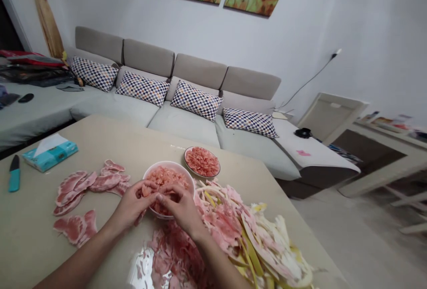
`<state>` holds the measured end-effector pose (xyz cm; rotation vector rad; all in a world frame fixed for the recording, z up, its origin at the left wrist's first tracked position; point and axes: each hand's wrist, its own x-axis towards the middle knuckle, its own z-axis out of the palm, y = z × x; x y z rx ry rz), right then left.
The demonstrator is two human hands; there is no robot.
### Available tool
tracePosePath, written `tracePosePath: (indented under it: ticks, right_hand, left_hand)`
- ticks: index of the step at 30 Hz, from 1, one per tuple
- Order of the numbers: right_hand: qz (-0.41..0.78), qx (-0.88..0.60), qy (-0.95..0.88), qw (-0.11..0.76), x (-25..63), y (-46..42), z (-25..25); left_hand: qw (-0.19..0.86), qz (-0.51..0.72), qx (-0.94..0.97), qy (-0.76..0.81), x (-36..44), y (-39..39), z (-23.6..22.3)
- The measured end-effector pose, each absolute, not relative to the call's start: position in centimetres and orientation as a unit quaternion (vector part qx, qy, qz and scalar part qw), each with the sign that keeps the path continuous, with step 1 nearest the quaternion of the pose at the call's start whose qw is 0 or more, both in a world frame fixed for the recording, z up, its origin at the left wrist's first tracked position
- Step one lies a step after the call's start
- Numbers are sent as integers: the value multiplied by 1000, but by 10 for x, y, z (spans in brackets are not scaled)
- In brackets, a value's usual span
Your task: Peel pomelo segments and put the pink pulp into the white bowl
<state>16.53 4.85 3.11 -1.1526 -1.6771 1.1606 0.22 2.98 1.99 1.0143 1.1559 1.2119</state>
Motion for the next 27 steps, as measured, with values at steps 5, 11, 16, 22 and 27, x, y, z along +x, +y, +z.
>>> tracePosePath:
  ticks: [5, 11, 16, 22, 27]
  right_hand:
    - [473, -456, -642, 395, 166, 51, 27]
    - [422, -463, -654, 423, 159, 45, 30]
    - [390, -469, -655, 447, 155, 38, 28]
    - [397, -460, -650, 457, 162, 37, 27]
    - [494, -442, -600, 448, 165, 39, 20]
  left_hand:
    - [569, 490, 438, 494, 1, 29, 13]
    - [534, 534, 425, 499, 6, 29, 14]
    - [396, 579, 477, 530, 10, 26, 15]
    - [335, 549, 512, 569, 18, 21, 15]
    - [337, 544, 521, 565, 21, 19, 14]
